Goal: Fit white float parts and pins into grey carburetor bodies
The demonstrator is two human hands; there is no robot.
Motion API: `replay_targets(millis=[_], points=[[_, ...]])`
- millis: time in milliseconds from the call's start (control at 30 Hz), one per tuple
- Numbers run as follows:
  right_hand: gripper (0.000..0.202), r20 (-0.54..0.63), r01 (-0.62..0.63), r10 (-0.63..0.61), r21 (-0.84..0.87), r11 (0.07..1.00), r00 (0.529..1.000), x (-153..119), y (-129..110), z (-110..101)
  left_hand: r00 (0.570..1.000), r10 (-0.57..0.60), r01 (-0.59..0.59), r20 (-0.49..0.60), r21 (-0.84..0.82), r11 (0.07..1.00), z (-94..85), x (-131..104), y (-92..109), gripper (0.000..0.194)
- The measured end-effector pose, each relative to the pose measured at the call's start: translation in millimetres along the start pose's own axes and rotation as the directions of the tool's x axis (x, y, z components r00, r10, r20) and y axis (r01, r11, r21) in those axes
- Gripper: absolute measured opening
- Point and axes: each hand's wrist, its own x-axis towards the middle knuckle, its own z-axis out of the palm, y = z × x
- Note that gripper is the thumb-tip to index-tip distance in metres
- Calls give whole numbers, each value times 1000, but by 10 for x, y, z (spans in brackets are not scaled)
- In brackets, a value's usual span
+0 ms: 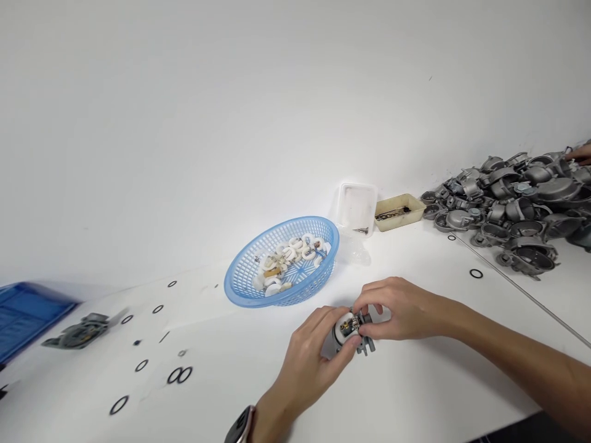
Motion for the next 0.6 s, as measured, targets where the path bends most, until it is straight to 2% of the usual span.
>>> replay_targets(millis=[267, 433, 533, 600], points=[[8, 13, -6, 6, 8, 1000, 1000, -22, 3, -7, 1000, -11, 11, 4, -1, 1000, 2, -9, 14, 18], [19, 2, -16, 16, 35, 999, 1000, -26, -25, -20, 999, 36, -34, -25, 63, 997, -16, -8, -1, 32], [43, 31, -12, 10, 58, 998, 999, -18, -58, 18, 986, 108, -98, -127, 83, 992, -47, 9, -7, 35], [61, 43, 10, -12, 46, 999, 999, -14, -68, 84, 954, 169, -138, -249, 140, 981, -79, 21, -20, 33]])
